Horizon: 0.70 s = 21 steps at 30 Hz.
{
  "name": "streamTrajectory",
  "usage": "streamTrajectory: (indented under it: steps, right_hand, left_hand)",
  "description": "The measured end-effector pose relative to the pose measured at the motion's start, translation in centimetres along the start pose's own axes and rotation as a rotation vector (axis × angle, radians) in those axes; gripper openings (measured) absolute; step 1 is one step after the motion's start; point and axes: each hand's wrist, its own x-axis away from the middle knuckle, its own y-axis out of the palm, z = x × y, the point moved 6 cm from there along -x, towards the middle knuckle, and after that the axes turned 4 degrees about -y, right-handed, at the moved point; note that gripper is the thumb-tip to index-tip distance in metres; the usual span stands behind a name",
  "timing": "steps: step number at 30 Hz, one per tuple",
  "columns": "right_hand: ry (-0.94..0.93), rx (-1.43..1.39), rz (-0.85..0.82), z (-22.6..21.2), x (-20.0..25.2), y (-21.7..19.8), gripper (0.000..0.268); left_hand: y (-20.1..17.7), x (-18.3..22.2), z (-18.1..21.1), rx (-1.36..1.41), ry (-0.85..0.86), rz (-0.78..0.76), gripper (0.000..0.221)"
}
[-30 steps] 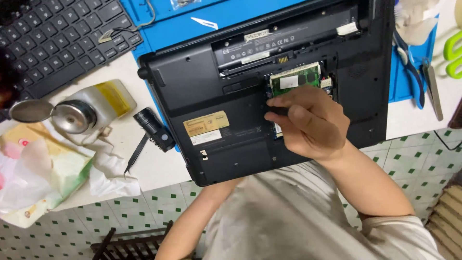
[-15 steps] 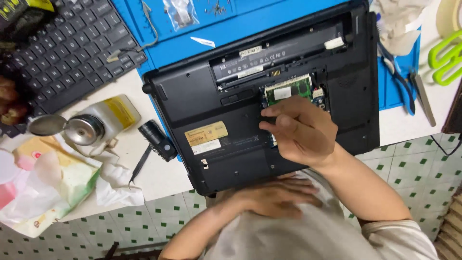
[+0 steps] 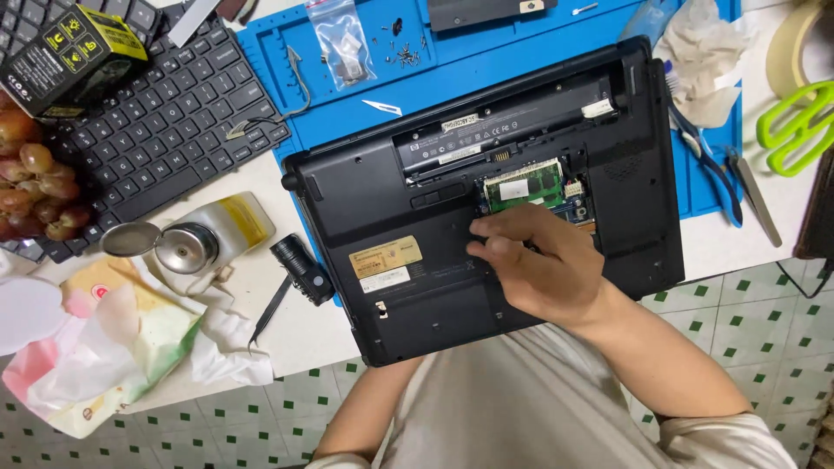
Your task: The person is repairing a laptop by installing the battery, RAM modules, and securing internal components with a screwdriver.
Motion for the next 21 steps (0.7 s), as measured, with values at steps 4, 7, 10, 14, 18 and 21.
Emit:
streamTrajectory:
  steps: [4, 7, 10, 14, 18, 21]
  right_hand:
    - [0.081, -0.179, -0.018, 0.4, -0.2, -0.2, 0.051]
    - [0.055, -0.044, 0.03, 0.8, -0.2, -0.1, 0.069]
    - [0.046, 0.037, 0.038, 0.5, -0.2, -0.2, 0.06]
    - [0.088, -0.191, -0.012, -0.2, -0.8, -0.1, 0.023]
    - [0.011, 0.034, -0.016, 0.4, 0.2, 0.1, 0.07]
    - [0.039, 0.046, 0.071, 0.4, 0.3, -0.3, 0.069]
  left_hand:
    - [-4.7, -0.8, 0.6, 0.262, 0.087, -0.247, 0.044]
    - [-15.8, -5.7, 2.7, 0.458, 0.141, -0.427, 0.055]
    - [-29.8, -12.4, 4.9, 0.658, 0.213, -0.61, 0.067]
    - [-42.3, -14.1, 4.8, 0.698, 0.092, -1.32, 0.066]
    - [-48.0, -16.0, 4.3, 1.079, 0.24, -0.971, 0.051]
    - [-52.1, -18.1, 3.3, 1.298, 0.378, -0.234, 0.033]
